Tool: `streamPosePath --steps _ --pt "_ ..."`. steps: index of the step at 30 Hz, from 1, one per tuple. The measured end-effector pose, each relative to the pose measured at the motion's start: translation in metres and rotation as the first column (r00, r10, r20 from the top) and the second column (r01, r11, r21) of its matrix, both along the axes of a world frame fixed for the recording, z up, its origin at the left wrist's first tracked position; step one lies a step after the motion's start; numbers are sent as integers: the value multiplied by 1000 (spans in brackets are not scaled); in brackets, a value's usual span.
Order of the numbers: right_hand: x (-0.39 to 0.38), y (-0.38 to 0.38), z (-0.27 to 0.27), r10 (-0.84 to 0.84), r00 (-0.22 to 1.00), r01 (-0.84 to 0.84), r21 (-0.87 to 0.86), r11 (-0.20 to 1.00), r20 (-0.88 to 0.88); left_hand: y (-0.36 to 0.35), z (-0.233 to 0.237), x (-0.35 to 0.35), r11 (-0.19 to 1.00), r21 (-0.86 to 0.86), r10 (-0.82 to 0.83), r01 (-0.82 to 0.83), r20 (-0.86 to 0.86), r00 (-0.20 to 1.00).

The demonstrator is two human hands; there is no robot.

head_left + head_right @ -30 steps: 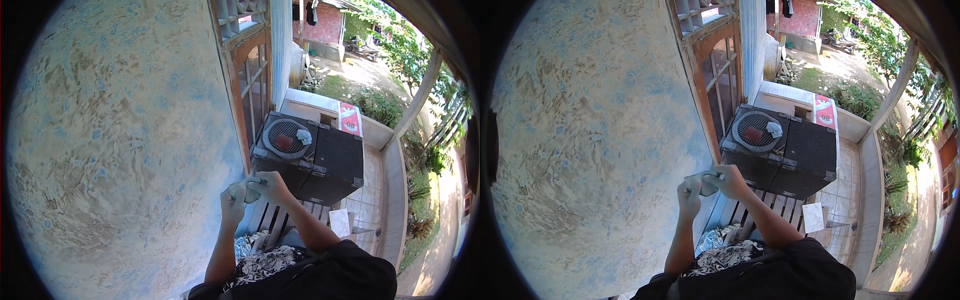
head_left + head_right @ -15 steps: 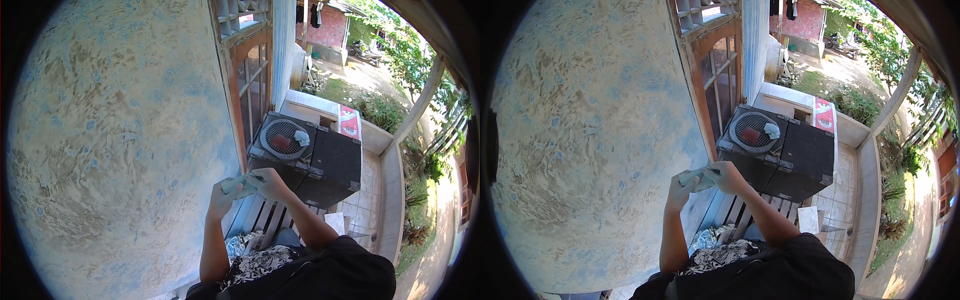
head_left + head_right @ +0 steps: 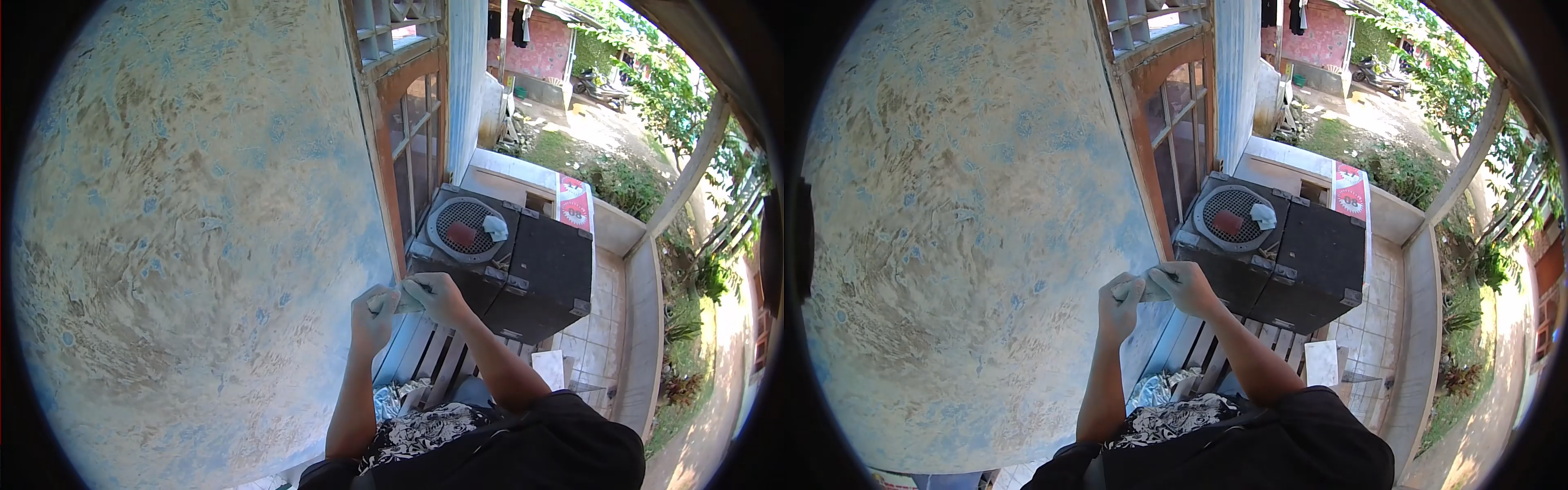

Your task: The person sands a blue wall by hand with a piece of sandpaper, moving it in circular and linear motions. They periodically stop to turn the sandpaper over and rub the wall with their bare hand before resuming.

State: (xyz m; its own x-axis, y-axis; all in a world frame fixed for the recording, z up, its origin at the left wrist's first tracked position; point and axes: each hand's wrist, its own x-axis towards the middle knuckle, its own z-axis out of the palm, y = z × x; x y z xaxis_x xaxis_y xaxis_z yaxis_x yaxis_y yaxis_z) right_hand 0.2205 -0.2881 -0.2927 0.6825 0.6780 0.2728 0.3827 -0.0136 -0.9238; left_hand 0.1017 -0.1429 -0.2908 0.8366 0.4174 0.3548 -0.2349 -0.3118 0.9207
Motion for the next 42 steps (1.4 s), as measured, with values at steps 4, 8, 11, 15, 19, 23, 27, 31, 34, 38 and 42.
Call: streamPosePath --steps 4,8,11,15,19,23,27,31,34,38,42 --pt "-5 -8 -3 53 987 -49 35 998 -149 -7 -10 10 948 -282 158 -146 22 987" --pt "-16 -6 3 -16 954 54 120 991 -299 -16 -9 4 821 -552 117 -150 -94 989" --pt "-16 -3 4 -117 977 134 86 987 -181 -7 -32 3 882 -470 -50 39 -10 999" --pt "-28 -2 12 26 945 31 169 985 -327 -2 -25 -1 916 -394 -67 77 38 997" --pt "-35 3 7 37 979 -13 122 992 -199 -5 -9 -5 941 -327 -64 92 94 993" --pt "-40 2 13 23 1000 -23 128 992 3 0 -6 -12 976 -186 -96 113 98 991" --pt "-47 1 24 58 998 -58 106 993 -2 8 -1 -15 955 -239 -155 174 98 983" --pt "-47 3 20 90 995 -88 -59 994 39 9 -5 -19 999 -6 -35 35 -23 999" --pt "-46 6 18 31 990 -29 -13 999 136 16 -9 -23 999 -12 -35 36 101 994" --pt "-38 6 27 41 985 -33 -56 998 165 14 2 -32 994 44 -104 99 150 983" --pt "-25 2 22 198 979 -191 -127 973 44 20 1 -37 949 -250 -173 192 97 980"
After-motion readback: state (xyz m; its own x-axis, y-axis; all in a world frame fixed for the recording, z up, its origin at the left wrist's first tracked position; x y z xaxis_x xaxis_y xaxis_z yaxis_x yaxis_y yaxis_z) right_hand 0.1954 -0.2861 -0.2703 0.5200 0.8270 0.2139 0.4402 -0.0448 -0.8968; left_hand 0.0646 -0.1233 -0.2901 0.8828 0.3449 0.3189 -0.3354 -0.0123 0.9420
